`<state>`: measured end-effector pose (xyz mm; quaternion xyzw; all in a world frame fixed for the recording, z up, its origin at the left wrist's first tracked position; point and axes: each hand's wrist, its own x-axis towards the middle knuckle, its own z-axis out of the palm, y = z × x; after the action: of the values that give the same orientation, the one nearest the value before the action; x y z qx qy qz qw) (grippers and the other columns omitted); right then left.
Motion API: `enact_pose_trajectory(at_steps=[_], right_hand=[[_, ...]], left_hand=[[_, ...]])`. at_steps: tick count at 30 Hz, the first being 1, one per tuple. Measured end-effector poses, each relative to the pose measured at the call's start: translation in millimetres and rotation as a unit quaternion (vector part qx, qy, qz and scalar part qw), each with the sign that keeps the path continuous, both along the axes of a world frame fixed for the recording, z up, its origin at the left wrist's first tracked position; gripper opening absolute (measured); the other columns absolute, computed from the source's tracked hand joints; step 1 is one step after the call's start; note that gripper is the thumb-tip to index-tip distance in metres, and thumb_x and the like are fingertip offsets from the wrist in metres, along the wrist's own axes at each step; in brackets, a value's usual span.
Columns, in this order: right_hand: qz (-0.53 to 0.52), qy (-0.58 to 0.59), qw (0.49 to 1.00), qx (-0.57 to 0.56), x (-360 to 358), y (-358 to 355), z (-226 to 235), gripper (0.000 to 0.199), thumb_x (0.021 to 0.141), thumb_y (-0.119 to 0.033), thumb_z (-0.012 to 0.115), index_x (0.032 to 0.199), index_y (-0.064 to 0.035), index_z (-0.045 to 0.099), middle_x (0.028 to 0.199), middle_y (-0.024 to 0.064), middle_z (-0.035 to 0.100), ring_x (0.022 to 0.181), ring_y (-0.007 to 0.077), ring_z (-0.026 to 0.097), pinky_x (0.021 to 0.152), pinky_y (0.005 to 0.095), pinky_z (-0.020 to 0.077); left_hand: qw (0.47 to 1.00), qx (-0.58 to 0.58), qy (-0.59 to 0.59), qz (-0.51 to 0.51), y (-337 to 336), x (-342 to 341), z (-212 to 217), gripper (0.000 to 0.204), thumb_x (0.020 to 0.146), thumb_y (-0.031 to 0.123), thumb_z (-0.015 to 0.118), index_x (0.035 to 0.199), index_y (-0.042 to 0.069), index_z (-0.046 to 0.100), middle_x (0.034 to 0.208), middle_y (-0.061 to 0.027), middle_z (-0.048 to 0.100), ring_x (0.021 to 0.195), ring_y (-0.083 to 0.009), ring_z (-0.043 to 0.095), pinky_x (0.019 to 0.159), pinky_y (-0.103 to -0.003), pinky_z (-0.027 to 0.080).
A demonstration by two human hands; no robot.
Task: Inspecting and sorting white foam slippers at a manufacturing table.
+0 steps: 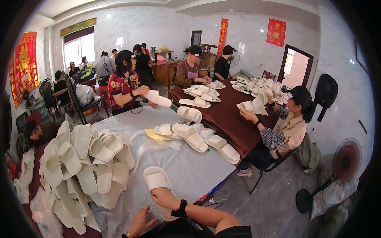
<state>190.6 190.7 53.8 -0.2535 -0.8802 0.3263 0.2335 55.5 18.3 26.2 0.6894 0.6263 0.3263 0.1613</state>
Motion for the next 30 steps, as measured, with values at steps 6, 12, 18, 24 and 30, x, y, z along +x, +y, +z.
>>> enact_pose_trajectory(at_steps=[6,12,18,24,30], right_hand=[[-0.031,0.051,0.992,0.114,17,6,32,0.029,0.081,-0.025,0.066,0.103,-0.0058,0.062,0.114,0.0144,0.060,0.103,0.0336,0.057,0.080,0.0437,0.0492],[-0.016,-0.055,0.985,0.161,18,54,21,0.082,0.074,-0.037,0.074,0.143,-0.0109,0.039,0.147,0.0236,0.033,0.131,0.0449,0.036,0.108,0.0501,0.0316],[0.020,-0.031,0.996,0.079,7,62,-23,0.085,0.073,-0.034,0.076,0.145,-0.0098,0.037,0.150,0.0254,0.030,0.133,0.0449,0.034,0.110,0.0482,0.0305],[-0.010,0.001,0.999,0.050,-1,54,-27,0.073,0.076,-0.004,0.066,0.144,-0.0086,0.038,0.149,0.0248,0.031,0.130,0.0438,0.036,0.111,0.0460,0.0312],[-0.084,0.012,0.996,0.011,1,43,-40,0.071,0.075,0.006,0.054,0.143,-0.0075,0.040,0.148,0.0242,0.031,0.132,0.0430,0.034,0.112,0.0457,0.0292]], left_hand=[[0.991,-0.110,-0.067,0.037,9,4,-2,0.071,0.080,0.041,0.075,0.127,-0.005,0.047,0.103,-0.0202,0.064,0.091,-0.0332,0.062,0.079,-0.041,0.049],[0.978,-0.187,-0.092,0.027,15,9,-1,0.058,0.082,0.041,0.073,0.117,-0.002,0.056,0.081,-0.0132,0.067,0.073,-0.0270,0.066,0.068,-0.037,0.052],[0.965,-0.237,-0.116,0.004,16,12,-17,0.060,0.084,0.052,0.067,0.111,-0.001,0.058,0.079,-0.0149,0.070,0.072,-0.0330,0.068,0.066,-0.041,0.053],[0.949,-0.278,-0.134,0.059,22,10,-5,0.067,0.080,0.056,0.070,0.110,-0.003,0.056,0.087,-0.0179,0.070,0.081,-0.0332,0.069,0.069,-0.040,0.053],[0.950,-0.259,-0.160,0.071,14,8,-10,0.074,0.079,0.054,0.072,0.119,-0.003,0.049,0.092,-0.0226,0.067,0.086,-0.0348,0.067,0.076,-0.039,0.053]])
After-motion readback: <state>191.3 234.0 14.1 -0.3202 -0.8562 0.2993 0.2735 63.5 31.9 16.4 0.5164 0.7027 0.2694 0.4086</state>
